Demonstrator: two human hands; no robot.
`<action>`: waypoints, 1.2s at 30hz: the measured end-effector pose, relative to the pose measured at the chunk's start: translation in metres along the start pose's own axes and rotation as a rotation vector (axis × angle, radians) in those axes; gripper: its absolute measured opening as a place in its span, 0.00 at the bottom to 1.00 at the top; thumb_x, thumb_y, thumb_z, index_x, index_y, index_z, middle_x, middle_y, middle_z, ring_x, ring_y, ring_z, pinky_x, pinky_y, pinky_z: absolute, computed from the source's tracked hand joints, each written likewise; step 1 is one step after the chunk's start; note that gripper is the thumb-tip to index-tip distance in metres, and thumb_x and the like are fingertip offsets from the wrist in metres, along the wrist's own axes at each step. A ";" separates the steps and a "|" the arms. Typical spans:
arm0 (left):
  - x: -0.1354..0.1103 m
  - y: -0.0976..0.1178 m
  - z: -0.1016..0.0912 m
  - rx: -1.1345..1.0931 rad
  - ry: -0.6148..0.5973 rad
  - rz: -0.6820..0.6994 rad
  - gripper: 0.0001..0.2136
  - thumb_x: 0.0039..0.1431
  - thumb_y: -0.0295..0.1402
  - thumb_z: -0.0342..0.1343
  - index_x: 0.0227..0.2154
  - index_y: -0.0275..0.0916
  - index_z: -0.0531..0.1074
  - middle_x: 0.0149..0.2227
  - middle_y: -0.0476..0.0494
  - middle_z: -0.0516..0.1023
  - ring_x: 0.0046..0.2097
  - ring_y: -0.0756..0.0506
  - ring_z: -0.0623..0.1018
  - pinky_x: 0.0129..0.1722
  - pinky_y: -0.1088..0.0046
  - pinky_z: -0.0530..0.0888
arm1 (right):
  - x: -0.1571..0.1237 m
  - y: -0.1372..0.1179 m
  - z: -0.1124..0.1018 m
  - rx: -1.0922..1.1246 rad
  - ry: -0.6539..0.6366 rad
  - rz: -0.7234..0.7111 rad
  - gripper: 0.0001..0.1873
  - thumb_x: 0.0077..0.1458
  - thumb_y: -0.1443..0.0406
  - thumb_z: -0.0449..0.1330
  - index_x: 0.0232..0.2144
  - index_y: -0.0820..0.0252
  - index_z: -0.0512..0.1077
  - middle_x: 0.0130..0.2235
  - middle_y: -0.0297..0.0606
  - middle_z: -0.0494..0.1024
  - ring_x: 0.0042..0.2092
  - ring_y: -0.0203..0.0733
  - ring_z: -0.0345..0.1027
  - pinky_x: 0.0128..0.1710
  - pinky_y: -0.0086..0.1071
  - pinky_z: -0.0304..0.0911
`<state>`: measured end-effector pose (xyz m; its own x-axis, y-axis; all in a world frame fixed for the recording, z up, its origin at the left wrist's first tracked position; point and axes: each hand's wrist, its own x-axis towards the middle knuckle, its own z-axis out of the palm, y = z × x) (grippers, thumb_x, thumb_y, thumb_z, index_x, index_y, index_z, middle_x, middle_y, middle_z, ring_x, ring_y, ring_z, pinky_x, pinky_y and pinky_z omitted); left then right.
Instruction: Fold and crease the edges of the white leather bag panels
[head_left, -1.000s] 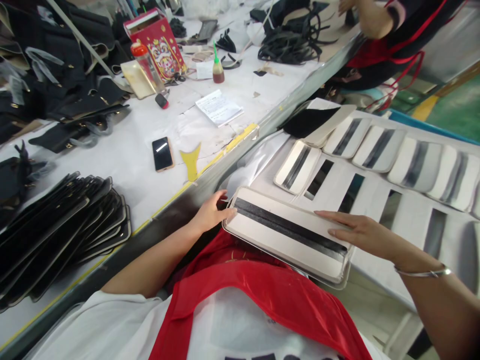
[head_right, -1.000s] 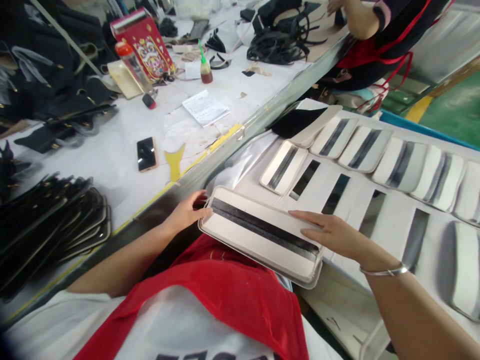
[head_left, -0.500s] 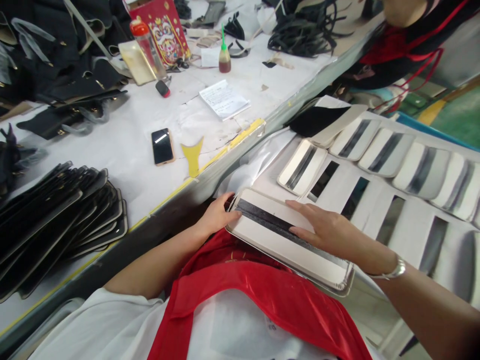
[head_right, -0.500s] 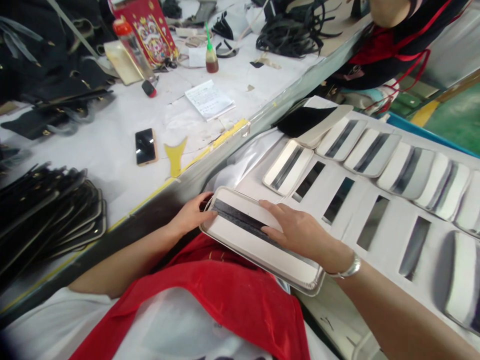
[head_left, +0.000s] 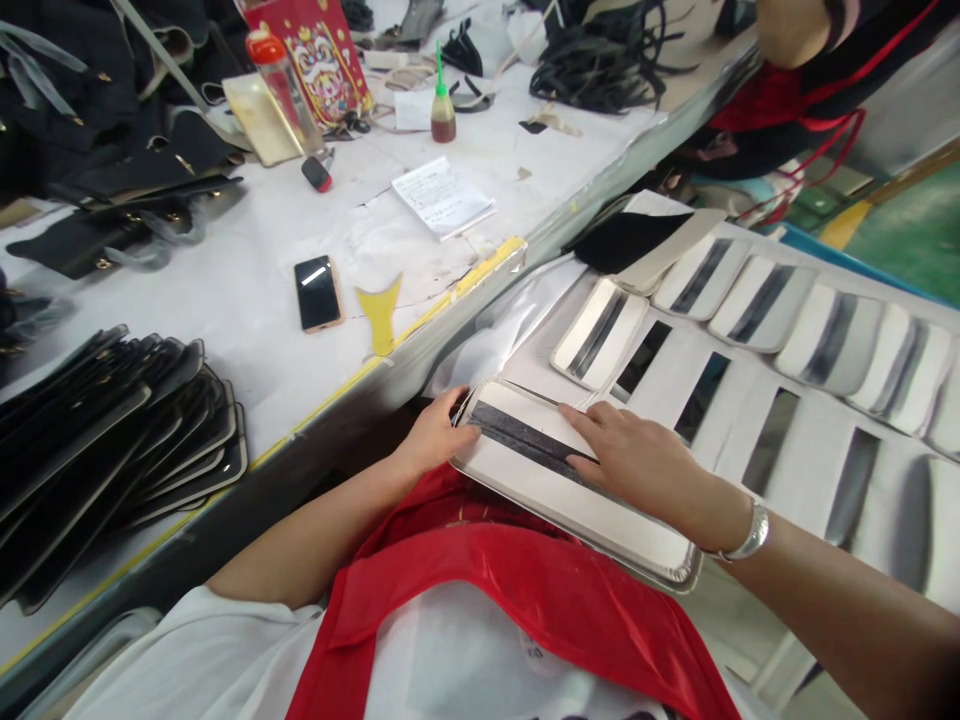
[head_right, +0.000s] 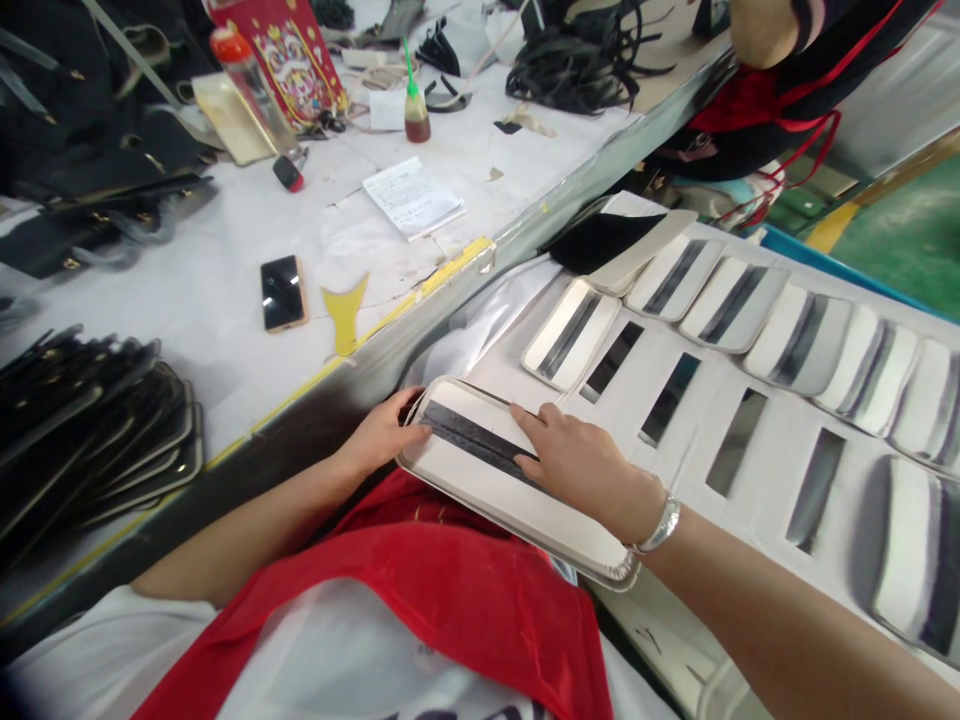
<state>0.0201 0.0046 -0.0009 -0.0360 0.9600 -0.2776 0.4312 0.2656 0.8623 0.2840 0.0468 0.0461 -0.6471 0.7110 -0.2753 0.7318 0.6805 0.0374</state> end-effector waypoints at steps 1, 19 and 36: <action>0.001 0.000 0.000 0.004 -0.004 0.006 0.27 0.45 0.29 0.57 0.53 0.36 0.65 0.52 0.41 0.72 0.52 0.40 0.72 0.56 0.64 0.66 | 0.000 -0.004 -0.004 -0.030 0.021 0.004 0.30 0.57 0.55 0.54 0.59 0.59 0.59 0.46 0.49 0.73 0.39 0.52 0.71 0.32 0.40 0.66; 0.003 -0.020 0.001 -0.066 0.015 0.049 0.35 0.46 0.30 0.61 0.58 0.35 0.58 0.56 0.35 0.69 0.55 0.39 0.71 0.56 0.61 0.67 | 0.057 -0.065 0.014 0.045 0.477 -0.453 0.15 0.60 0.67 0.52 0.48 0.64 0.71 0.52 0.44 0.72 0.55 0.48 0.60 0.60 0.49 0.49; -0.011 -0.012 -0.019 -0.031 0.036 -0.007 0.14 0.50 0.34 0.56 0.40 0.34 0.74 0.41 0.41 0.79 0.43 0.44 0.77 0.47 0.68 0.71 | 0.051 -0.080 0.032 0.201 0.455 -0.270 0.20 0.63 0.64 0.48 0.55 0.62 0.65 0.57 0.39 0.68 0.58 0.50 0.55 0.62 0.52 0.41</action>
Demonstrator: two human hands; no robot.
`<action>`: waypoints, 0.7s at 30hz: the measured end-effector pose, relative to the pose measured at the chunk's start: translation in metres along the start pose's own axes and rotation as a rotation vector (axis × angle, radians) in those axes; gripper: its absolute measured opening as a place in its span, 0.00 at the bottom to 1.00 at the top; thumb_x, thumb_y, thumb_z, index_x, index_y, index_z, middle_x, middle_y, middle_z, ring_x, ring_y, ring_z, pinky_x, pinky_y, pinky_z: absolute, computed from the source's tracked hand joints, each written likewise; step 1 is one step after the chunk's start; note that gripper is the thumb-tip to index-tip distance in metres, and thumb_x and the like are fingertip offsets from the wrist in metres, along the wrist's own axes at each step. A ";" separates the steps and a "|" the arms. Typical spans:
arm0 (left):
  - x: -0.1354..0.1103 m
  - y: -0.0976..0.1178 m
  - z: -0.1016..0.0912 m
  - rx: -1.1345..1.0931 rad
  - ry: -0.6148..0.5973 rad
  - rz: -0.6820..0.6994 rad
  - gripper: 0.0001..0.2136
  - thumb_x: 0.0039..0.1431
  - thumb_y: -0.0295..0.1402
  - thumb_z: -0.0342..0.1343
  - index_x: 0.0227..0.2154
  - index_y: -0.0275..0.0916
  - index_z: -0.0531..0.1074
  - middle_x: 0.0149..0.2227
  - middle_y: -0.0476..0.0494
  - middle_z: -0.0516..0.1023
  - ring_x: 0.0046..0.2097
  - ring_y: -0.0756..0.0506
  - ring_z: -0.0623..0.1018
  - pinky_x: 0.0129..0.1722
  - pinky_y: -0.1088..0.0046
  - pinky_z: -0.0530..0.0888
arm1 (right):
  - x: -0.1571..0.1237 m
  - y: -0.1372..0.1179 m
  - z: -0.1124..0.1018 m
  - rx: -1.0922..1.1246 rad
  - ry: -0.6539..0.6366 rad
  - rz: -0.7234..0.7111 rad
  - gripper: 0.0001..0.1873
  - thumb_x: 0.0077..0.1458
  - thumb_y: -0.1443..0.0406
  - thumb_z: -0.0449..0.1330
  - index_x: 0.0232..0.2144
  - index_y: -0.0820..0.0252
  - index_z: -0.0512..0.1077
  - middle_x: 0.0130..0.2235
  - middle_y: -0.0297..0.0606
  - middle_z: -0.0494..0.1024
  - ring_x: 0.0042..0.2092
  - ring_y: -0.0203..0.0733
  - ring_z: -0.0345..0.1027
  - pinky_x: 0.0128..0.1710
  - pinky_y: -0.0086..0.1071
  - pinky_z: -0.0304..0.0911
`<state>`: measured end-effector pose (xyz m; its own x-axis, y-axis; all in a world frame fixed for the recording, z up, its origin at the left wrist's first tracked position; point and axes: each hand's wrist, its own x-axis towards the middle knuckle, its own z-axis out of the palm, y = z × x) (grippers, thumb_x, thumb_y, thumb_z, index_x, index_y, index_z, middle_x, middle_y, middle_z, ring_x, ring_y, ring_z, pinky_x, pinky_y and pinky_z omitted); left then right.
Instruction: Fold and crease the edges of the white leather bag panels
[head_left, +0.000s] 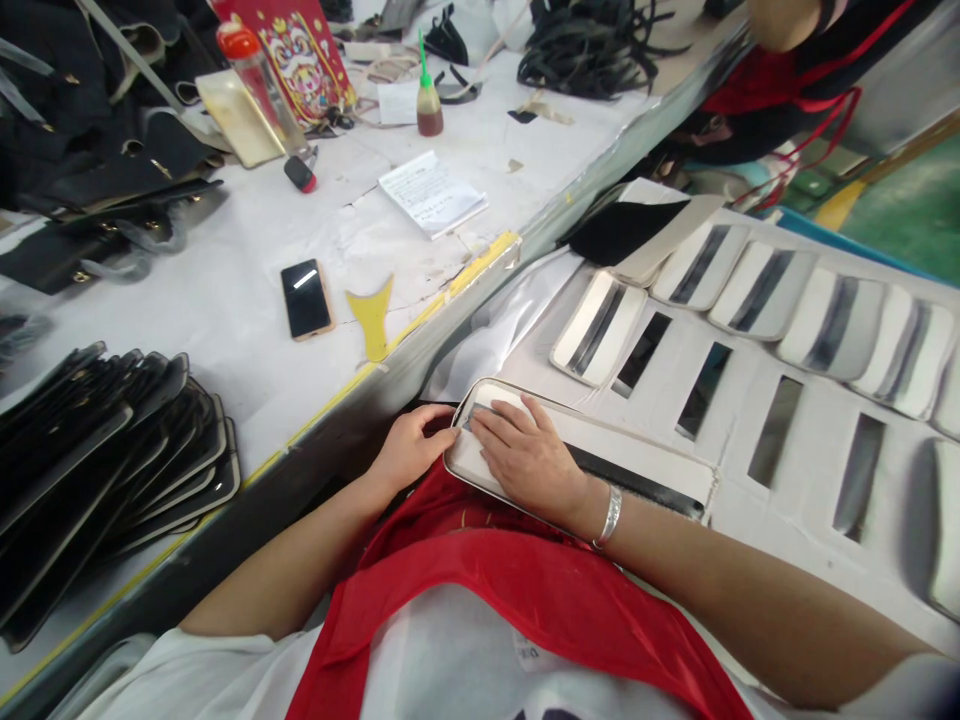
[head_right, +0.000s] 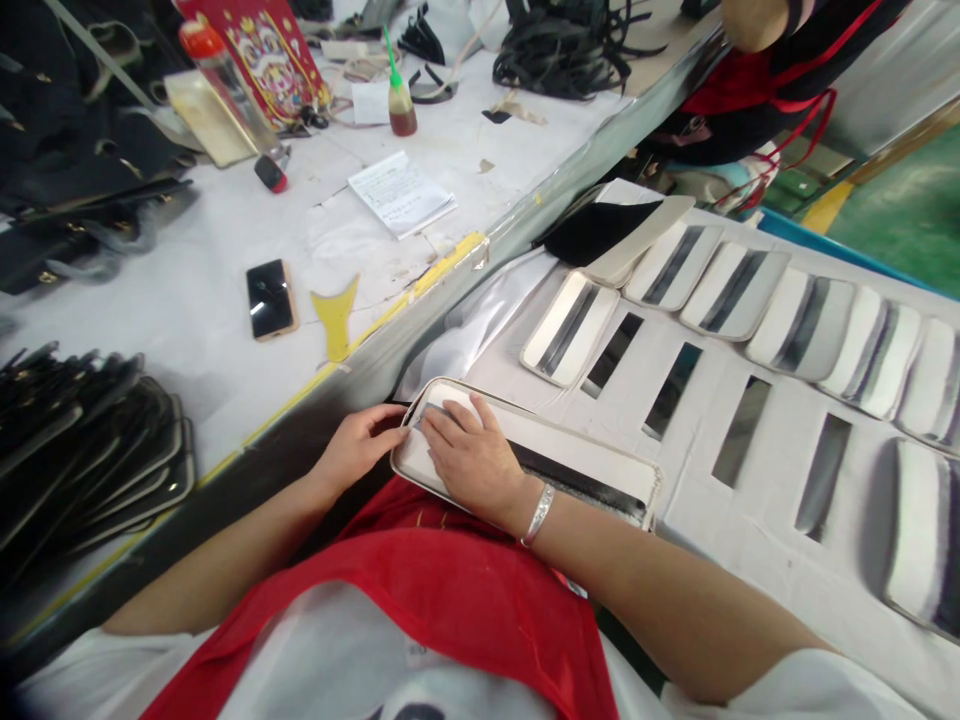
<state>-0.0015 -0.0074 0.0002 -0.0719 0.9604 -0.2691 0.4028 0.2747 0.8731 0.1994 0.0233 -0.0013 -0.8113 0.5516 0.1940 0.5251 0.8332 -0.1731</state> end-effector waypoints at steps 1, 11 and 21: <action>0.002 0.000 -0.001 0.005 -0.004 -0.006 0.13 0.50 0.34 0.56 0.38 0.35 0.74 0.39 0.43 0.79 0.41 0.44 0.77 0.45 0.69 0.72 | 0.000 -0.001 0.000 0.004 -0.003 0.008 0.20 0.63 0.64 0.48 0.56 0.62 0.65 0.58 0.38 0.68 0.58 0.50 0.55 0.62 0.52 0.42; 0.052 0.015 -0.008 0.265 -0.397 -0.048 0.18 0.54 0.50 0.49 0.20 0.41 0.59 0.18 0.54 0.63 0.20 0.49 0.70 0.16 0.76 0.67 | -0.002 -0.006 0.002 0.033 -0.008 0.068 0.20 0.62 0.65 0.48 0.55 0.63 0.65 0.57 0.40 0.68 0.59 0.49 0.54 0.60 0.49 0.45; 0.077 0.025 -0.010 0.249 -0.535 -0.096 0.16 0.56 0.48 0.46 0.23 0.40 0.61 0.20 0.52 0.65 0.21 0.49 0.70 0.16 0.74 0.68 | -0.002 -0.006 0.003 0.049 0.013 0.077 0.20 0.62 0.65 0.50 0.55 0.63 0.66 0.57 0.42 0.68 0.59 0.49 0.55 0.60 0.49 0.45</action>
<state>-0.0057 0.0740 0.0049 0.3250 0.7580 -0.5655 0.6236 0.2777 0.7307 0.1970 0.0168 -0.0040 -0.7656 0.6145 0.1904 0.5723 0.7857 -0.2347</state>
